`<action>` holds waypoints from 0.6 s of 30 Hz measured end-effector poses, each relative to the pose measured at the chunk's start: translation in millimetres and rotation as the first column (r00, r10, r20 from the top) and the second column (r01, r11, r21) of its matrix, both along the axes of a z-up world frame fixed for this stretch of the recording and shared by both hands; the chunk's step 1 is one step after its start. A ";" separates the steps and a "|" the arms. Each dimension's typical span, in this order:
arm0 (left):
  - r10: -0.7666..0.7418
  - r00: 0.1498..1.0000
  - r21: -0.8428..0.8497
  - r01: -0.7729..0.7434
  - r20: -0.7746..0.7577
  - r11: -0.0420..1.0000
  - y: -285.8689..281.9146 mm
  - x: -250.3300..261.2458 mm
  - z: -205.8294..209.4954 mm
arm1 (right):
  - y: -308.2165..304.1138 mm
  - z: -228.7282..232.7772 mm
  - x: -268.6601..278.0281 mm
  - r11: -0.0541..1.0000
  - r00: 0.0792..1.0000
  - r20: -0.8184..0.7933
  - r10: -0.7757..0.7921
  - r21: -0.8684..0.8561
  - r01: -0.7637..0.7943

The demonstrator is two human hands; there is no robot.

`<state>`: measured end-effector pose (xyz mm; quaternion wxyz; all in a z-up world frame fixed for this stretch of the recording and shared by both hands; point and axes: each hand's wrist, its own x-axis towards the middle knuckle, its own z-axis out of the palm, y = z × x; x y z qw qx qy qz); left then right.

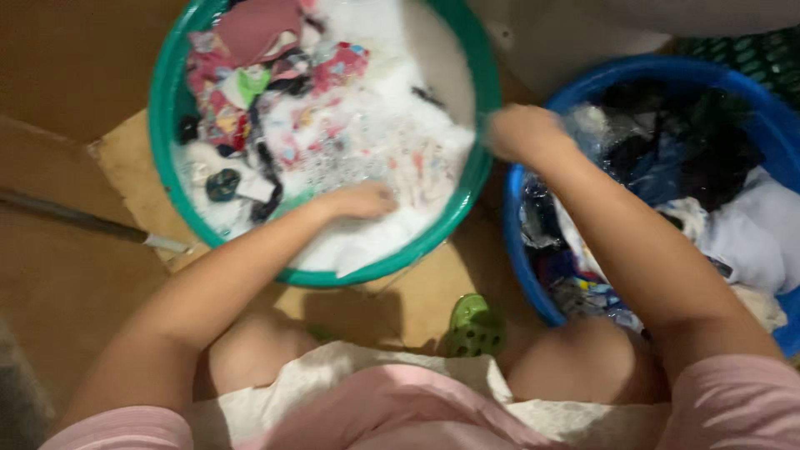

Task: The person washes clothes by hand in a basin filled with soapy water, scrubbing various garments including shirts and undergarments, and then moving them into a second basin.

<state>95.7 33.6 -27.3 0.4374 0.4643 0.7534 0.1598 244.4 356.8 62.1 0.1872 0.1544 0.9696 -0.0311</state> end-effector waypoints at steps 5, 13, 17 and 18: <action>0.432 0.892 0.004 -0.436 0.132 0.900 -85.7 -47.7 -46.5 | -187.4 -72.0 -76.1 0.732 0.765 -0.476 0.433 -0.309 -0.607; 0.019 0.833 0.450 -0.318 0.553 0.835 -89.4 -41.9 14.4 | -168.4 15.5 -118.9 0.524 0.954 -0.298 -0.013 -0.815 -0.247; 0.314 0.835 0.360 -0.493 0.452 0.792 -59.2 -39.1 76.9 | -145.6 117.2 -100.7 0.329 0.945 -0.236 -0.227 -0.932 -0.154; 0.368 0.772 0.260 -0.552 0.518 0.792 -60.6 -53.3 85.5 | -139.3 121.2 -98.4 0.483 0.939 -0.239 -0.248 -0.870 -0.094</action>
